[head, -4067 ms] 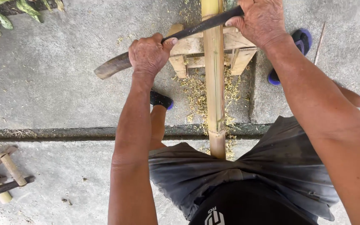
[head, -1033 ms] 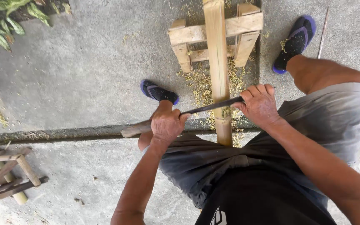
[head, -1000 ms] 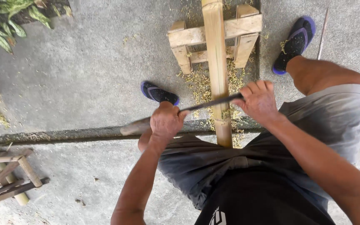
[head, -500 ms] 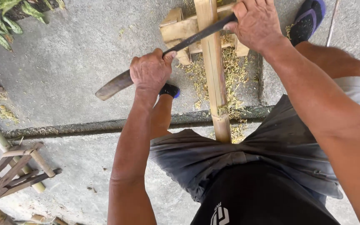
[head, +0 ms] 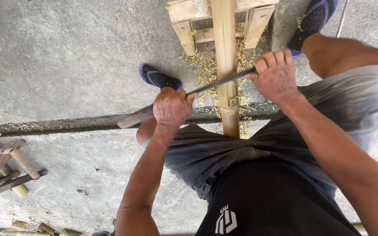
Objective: Shaving and smoothing the surface of a bamboo stalk using a machete.
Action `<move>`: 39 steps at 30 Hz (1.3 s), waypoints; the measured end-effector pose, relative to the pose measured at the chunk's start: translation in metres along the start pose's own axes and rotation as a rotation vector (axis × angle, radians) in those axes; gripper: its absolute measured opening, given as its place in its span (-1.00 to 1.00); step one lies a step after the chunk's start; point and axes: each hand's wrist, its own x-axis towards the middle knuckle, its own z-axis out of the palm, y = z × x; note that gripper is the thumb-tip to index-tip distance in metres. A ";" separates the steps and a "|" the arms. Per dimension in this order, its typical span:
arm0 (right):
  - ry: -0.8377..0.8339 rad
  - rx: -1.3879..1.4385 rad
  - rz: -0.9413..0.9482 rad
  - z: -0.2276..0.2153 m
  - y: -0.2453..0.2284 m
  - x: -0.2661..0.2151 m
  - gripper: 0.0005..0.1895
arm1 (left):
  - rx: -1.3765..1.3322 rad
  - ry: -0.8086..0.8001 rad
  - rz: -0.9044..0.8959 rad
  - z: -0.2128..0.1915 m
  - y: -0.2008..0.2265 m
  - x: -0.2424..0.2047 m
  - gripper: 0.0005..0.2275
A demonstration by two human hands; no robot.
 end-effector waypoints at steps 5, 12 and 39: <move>-0.048 0.206 0.019 -0.010 -0.027 -0.064 -0.50 | -0.161 -0.135 -0.033 0.001 0.021 -0.054 -0.55; -0.125 0.094 0.054 0.000 -0.003 -0.015 -0.49 | -0.109 -0.044 -0.102 0.010 0.001 -0.013 -0.58; 0.071 -0.009 -0.018 -0.005 0.018 0.024 -0.48 | -0.057 0.164 0.049 0.036 -0.027 0.027 -0.39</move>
